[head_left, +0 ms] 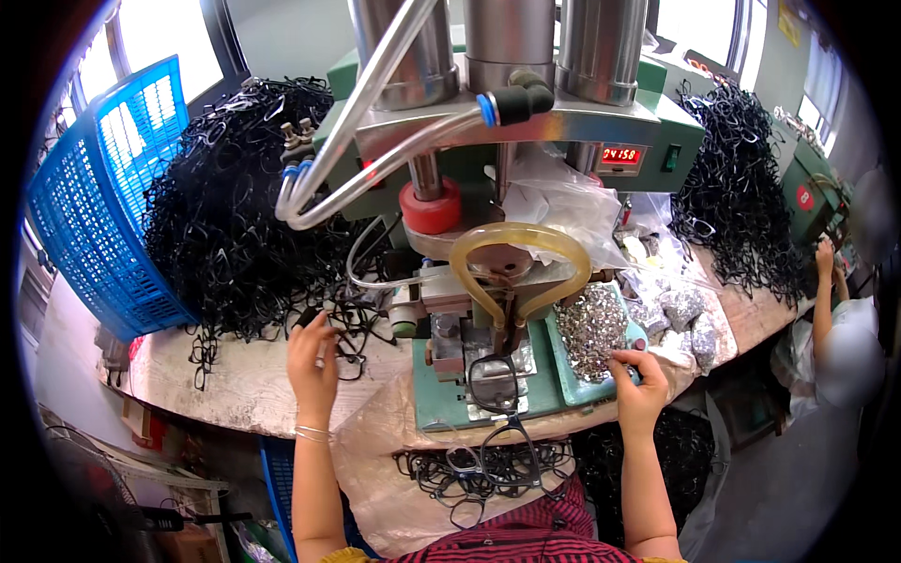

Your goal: The person assembles eyeglasses by hand, placing frames into a machine, inserting small metal components, and pressing a lever to secure them. The person handles frames and components repeatedly, placing finished frames on the table.

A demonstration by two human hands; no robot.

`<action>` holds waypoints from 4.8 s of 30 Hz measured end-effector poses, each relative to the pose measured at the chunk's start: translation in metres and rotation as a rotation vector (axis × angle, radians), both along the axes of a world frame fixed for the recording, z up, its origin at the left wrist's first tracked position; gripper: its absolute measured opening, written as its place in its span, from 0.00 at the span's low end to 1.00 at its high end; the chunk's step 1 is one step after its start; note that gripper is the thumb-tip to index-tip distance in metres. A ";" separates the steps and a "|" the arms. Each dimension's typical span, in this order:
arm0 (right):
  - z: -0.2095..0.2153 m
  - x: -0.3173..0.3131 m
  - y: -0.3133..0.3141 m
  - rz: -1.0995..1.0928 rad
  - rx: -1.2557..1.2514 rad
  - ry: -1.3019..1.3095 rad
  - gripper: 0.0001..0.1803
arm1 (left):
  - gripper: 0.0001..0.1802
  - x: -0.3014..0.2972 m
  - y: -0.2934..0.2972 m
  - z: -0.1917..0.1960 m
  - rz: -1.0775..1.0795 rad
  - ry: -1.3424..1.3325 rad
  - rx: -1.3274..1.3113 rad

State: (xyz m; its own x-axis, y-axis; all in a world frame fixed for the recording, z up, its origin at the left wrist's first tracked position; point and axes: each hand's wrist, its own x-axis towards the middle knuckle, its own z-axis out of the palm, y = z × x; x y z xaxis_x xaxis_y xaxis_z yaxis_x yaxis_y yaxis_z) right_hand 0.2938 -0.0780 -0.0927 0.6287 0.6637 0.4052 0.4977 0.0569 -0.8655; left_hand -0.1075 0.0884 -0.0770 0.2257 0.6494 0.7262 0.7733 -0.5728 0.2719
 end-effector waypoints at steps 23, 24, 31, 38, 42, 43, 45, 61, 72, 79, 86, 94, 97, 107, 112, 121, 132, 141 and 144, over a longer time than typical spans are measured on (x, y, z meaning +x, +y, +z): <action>0.084 -0.110 0.045 0.521 0.195 0.526 0.29 | 0.18 0.102 -0.130 0.115 -0.822 -1.352 -0.928; 0.087 -0.108 0.042 0.545 0.138 0.433 0.28 | 0.17 0.102 -0.135 0.111 -0.883 -1.313 -1.101; 0.017 -0.009 0.042 -0.013 -0.269 -0.621 0.13 | 0.13 0.143 -0.120 0.067 -0.910 -1.357 -2.056; -0.006 0.007 0.051 -0.003 -0.059 -0.521 0.09 | 0.11 0.152 -0.124 0.069 -0.831 -1.394 -1.909; 0.008 -0.018 0.088 0.074 -0.059 -0.567 0.07 | 0.14 0.148 -0.116 0.059 -0.981 -1.312 -1.973; 0.006 -0.020 0.097 0.084 -0.100 -0.608 0.07 | 0.15 0.143 -0.114 0.059 -1.038 -1.264 -1.999; 0.006 -0.023 0.096 0.055 -0.216 -0.687 0.06 | 0.17 0.115 -0.128 0.061 -0.908 -1.054 -1.810; 0.010 -0.017 0.070 0.173 0.157 0.301 0.07 | 0.23 -0.038 -0.001 -0.051 0.298 0.500 -0.255; 0.023 0.002 -0.012 0.054 0.002 -0.160 0.07 | 0.11 -0.073 0.066 -0.040 0.151 0.008 -0.261; 0.067 -0.064 0.067 0.402 0.236 -0.069 0.14 | 0.11 -0.032 0.052 -0.039 0.184 0.185 -0.519; 0.060 -0.087 0.063 0.456 0.095 0.331 0.29 | 0.16 -0.003 -0.036 -0.009 -0.083 -0.763 -0.554; 0.079 -0.102 0.058 0.568 0.177 0.537 0.36 | 0.09 0.094 -0.116 0.115 -0.713 -1.205 -0.581; 0.082 -0.103 0.038 0.606 0.115 0.381 0.39 | 0.12 0.106 -0.141 0.117 -0.772 -1.130 -1.081; 0.008 0.000 0.049 -0.076 -0.016 -0.369 0.11 | 0.09 0.152 -0.120 0.067 -0.921 -1.342 -1.902; 0.010 -0.031 0.071 0.137 -0.185 -0.767 0.01 | 0.11 0.154 -0.115 0.062 -0.941 -1.333 -1.905; -0.010 -0.039 0.106 0.173 -0.373 -1.091 0.06 | 0.19 0.068 -0.143 0.020 -0.864 -0.953 -1.526; 0.012 0.008 0.065 -0.029 -0.289 -0.758 0.07 | 0.07 -0.020 0.024 0.023 0.301 0.050 -0.292; 0.004 0.013 0.039 -0.100 -0.017 -0.553 0.04 | 0.20 -0.045 0.058 -0.081 0.292 0.373 -0.317; 0.004 0.008 0.044 -0.067 -0.011 -0.460 0.04 | 0.22 -0.037 0.069 -0.075 0.299 0.395 -0.279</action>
